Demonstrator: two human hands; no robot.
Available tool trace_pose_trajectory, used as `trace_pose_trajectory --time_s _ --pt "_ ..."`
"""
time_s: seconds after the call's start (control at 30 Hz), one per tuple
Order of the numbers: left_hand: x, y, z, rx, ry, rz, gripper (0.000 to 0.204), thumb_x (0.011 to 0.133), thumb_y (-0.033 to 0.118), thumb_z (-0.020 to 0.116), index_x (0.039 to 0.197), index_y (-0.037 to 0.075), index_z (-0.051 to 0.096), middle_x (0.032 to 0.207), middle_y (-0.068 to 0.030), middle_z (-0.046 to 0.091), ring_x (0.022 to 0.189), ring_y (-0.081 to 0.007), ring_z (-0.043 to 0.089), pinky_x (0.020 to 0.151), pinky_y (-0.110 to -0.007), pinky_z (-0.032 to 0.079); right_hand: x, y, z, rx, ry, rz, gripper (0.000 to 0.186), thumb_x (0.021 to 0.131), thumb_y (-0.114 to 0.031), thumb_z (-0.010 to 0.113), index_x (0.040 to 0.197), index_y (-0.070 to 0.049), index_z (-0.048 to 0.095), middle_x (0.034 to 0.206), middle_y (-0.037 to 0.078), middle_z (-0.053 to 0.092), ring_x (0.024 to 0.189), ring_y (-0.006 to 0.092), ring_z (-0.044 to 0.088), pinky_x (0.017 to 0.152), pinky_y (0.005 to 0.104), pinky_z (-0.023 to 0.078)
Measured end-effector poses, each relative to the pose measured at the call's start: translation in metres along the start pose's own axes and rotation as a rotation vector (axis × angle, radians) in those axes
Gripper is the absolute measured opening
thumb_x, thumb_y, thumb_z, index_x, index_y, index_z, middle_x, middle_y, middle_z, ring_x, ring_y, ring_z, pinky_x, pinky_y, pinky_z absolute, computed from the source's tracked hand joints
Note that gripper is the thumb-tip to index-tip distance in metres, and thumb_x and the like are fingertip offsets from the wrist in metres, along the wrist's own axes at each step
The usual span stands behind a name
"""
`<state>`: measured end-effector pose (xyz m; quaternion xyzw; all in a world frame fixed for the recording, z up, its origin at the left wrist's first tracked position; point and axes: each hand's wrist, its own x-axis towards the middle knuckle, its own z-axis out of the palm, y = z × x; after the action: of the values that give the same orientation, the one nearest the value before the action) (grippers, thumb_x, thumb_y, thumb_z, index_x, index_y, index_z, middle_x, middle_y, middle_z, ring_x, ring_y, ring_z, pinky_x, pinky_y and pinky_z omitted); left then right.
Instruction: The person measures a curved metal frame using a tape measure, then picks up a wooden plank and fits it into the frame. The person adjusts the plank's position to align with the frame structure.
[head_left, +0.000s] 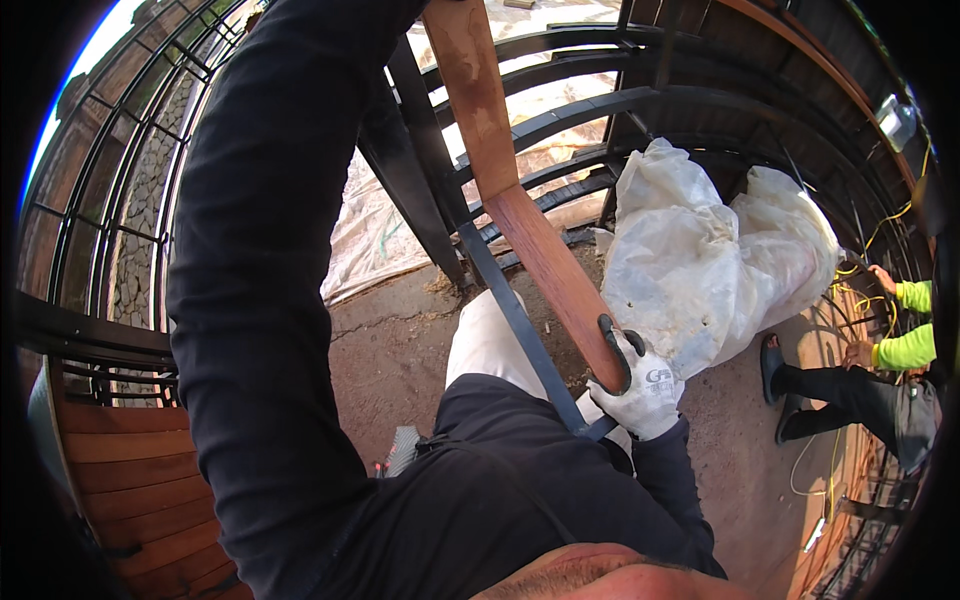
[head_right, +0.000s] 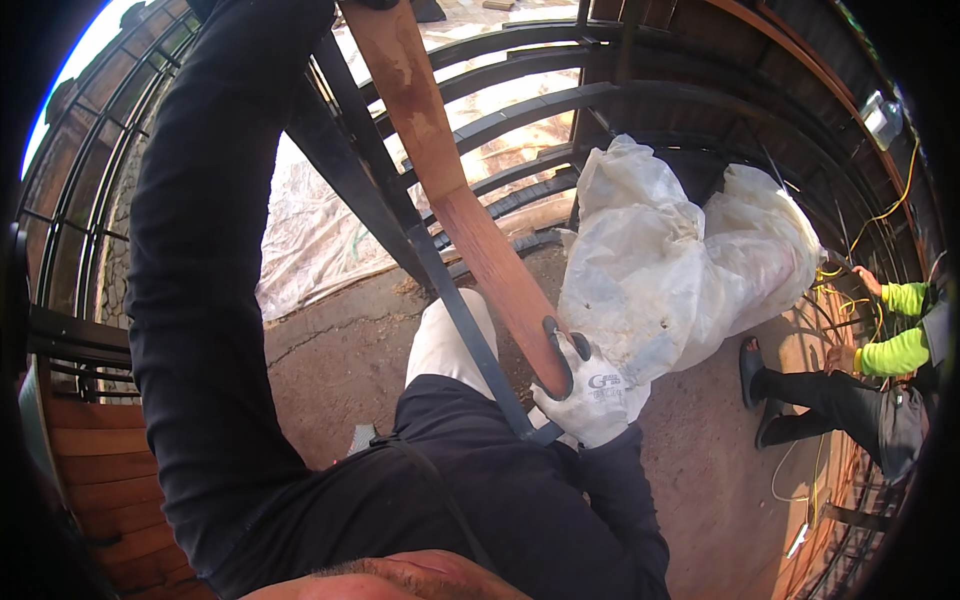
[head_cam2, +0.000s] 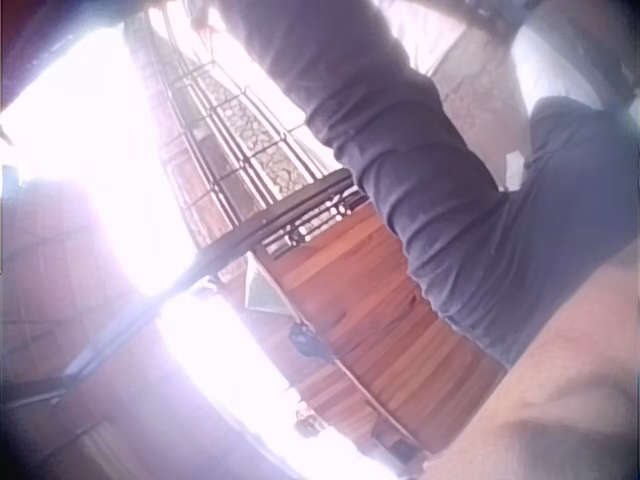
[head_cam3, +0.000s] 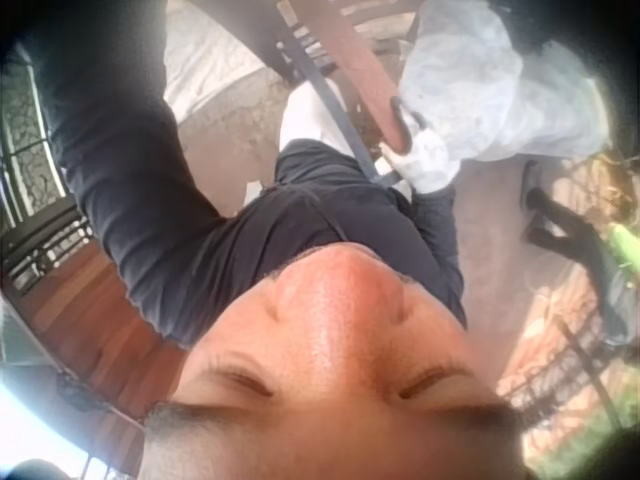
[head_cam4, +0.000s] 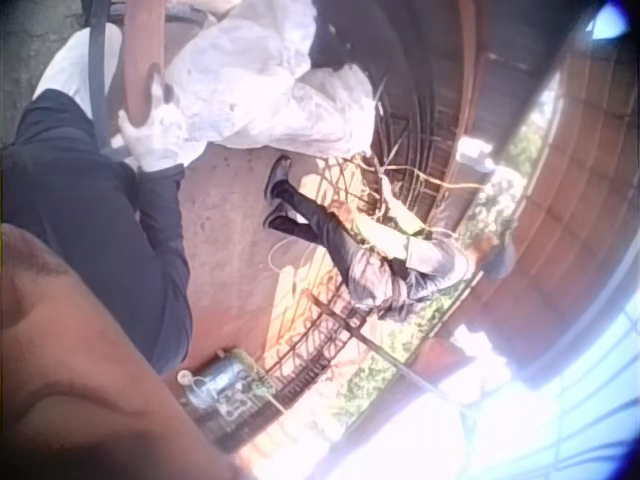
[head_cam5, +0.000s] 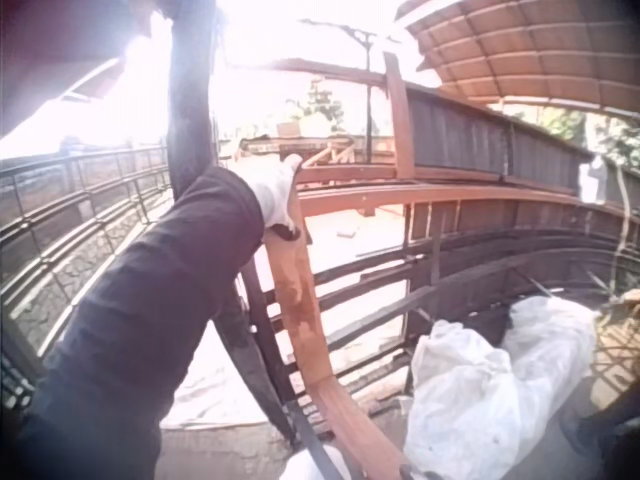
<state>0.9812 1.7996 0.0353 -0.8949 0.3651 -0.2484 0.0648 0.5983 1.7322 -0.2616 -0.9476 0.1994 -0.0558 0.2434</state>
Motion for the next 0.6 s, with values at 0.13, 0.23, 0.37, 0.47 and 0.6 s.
trace_pose_trajectory --time_s 0.13,0.23,0.37,0.47,0.6 --pt "-0.002 -0.002 0.007 0.023 0.078 0.037 0.096 0.063 0.043 0.088 0.138 0.003 0.043 0.119 -0.0229 0.063 0.112 -0.0375 0.061 0.095 -0.044 0.049 0.002 -0.003 0.001 -0.028 -0.036 0.030 0.089 0.068 -0.030 0.078 0.149 -0.025 0.040 0.122 0.025 0.056 0.107 0.0396 0.061 0.091 0.0465 0.051" --pt "-0.001 -0.004 0.002 -0.045 0.010 0.036 0.096 0.062 0.044 0.089 0.137 0.002 0.044 0.120 -0.0229 0.063 0.112 -0.0375 0.061 0.095 -0.043 0.049 0.004 0.006 0.010 -0.007 0.014 -0.011 0.090 0.067 -0.031 0.078 0.148 -0.025 0.041 0.123 0.025 0.056 0.106 0.0398 0.061 0.090 0.0468 0.051" --pt "0.003 -0.004 0.010 -0.009 0.037 0.034 0.096 0.061 0.044 0.088 0.136 0.003 0.044 0.118 -0.0226 0.064 0.110 -0.0376 0.062 0.095 -0.043 0.049 0.006 0.010 0.011 -0.030 0.027 -0.028 0.088 0.067 -0.032 0.078 0.147 -0.025 0.043 0.122 0.025 0.057 0.107 0.0403 0.061 0.090 0.0472 0.051" --pt "0.003 -0.002 0.006 0.009 0.008 0.030 0.097 0.061 0.044 0.088 0.137 0.003 0.044 0.117 -0.0222 0.065 0.109 -0.0373 0.063 0.095 -0.043 0.049 0.007 0.012 0.011 -0.029 0.029 -0.016 0.088 0.066 -0.032 0.079 0.146 -0.025 0.044 0.122 0.025 0.057 0.107 0.0403 0.061 0.089 0.0472 0.051" --pt "0.001 -0.003 0.008 0.029 0.046 0.064 0.098 0.060 0.045 0.087 0.138 0.004 0.044 0.118 -0.0220 0.065 0.110 -0.0366 0.062 0.096 -0.043 0.048 0.007 0.011 0.011 -0.039 0.032 -0.009 0.087 0.066 -0.032 0.079 0.146 -0.025 0.044 0.122 0.024 0.057 0.106 0.0402 0.061 0.089 0.0470 0.052"
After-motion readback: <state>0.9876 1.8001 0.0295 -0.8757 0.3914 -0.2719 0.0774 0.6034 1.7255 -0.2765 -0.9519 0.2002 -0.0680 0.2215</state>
